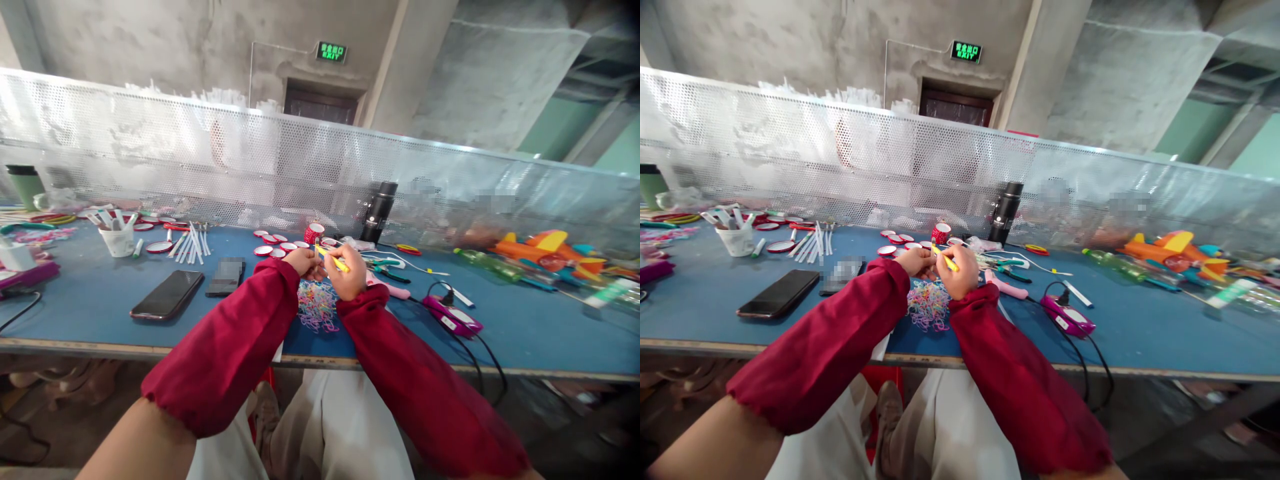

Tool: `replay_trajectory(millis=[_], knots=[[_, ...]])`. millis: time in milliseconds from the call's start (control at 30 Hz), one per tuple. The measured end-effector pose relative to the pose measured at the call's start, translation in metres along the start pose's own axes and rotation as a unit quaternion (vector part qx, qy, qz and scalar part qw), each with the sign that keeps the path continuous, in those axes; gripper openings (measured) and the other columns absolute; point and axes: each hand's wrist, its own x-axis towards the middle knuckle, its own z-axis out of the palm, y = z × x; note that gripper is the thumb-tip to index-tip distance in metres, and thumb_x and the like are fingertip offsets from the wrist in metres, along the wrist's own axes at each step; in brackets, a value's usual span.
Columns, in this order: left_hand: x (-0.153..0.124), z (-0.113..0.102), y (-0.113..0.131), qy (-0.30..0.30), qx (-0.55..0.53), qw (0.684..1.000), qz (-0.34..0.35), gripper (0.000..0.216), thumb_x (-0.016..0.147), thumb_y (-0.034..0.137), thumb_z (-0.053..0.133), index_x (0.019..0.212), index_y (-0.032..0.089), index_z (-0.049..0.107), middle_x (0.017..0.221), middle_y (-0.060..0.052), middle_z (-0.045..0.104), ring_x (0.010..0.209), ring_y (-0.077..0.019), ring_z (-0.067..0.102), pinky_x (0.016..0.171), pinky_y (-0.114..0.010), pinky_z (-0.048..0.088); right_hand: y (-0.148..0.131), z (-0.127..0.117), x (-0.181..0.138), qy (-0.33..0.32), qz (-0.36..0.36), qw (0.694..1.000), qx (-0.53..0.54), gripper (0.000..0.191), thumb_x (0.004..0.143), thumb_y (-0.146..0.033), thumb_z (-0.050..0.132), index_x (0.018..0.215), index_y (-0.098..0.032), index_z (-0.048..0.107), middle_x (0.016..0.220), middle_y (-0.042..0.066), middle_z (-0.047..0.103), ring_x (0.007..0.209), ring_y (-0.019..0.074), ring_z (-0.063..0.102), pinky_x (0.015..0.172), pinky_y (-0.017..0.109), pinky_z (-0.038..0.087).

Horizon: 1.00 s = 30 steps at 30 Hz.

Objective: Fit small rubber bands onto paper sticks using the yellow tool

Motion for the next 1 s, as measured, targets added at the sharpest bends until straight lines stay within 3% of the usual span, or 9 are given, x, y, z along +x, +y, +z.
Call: replay_trajectory(millis=[233,400,600,800,1000], knots=[[-0.0010,0.0019,-0.0003,-0.002,-0.010,1.000,0.012,0.014,0.096,0.013,0.048,0.083,0.013,0.053,0.059,0.001,0.058,0.053,-0.0107,0.064,0.051,-0.018,0.047,-0.0001,0.0003,-0.0002,-0.004,-0.004,1.000,-0.002,0.007,0.085,-0.026,0.059,0.078,-0.023,0.057,0.075,0.002,0.064,0.074,0.0202,0.059,0.069,0.035,0.045],[0.0007,0.0014,-0.0008,-0.006,-0.023,1.000,0.002,0.010,0.093,0.018,0.058,0.085,0.013,0.053,0.060,0.001,0.060,0.053,-0.0105,0.065,0.050,-0.017,0.047,0.0014,0.0004,0.0002,-0.004,0.000,1.000,-0.010,0.007,0.084,-0.026,0.059,0.078,-0.023,0.057,0.076,0.002,0.065,0.074,0.0204,0.060,0.069,0.035,0.045],[0.0022,-0.0001,-0.0010,-0.012,-0.030,0.999,0.004,0.012,0.096,0.015,0.051,0.084,0.012,0.053,0.059,0.000,0.061,0.050,-0.0106,0.065,0.048,-0.016,0.047,0.0028,0.0003,0.0008,0.009,0.000,1.000,-0.005,0.008,0.084,-0.026,0.059,0.078,-0.023,0.056,0.074,0.002,0.064,0.073,0.0202,0.059,0.069,0.035,0.045],[0.0031,-0.0002,-0.0021,-0.011,-0.040,0.999,0.010,0.015,0.091,0.021,0.062,0.082,0.012,0.054,0.060,-0.001,0.062,0.049,-0.0110,0.065,0.046,-0.016,0.046,0.0038,0.0005,0.0004,0.003,-0.002,1.000,-0.003,0.007,0.084,-0.026,0.058,0.078,-0.023,0.057,0.075,0.002,0.064,0.074,0.0203,0.059,0.070,0.035,0.045],[0.0049,-0.0010,-0.0033,0.003,-0.029,1.000,0.008,0.011,0.096,0.013,0.049,0.086,0.014,0.053,0.064,-0.002,0.066,0.050,-0.0105,0.064,0.051,-0.018,0.049,0.0053,0.0007,0.0010,0.018,0.004,1.000,-0.015,0.007,0.085,-0.028,0.058,0.079,-0.024,0.057,0.074,0.002,0.064,0.071,0.0205,0.059,0.068,0.035,0.045]])
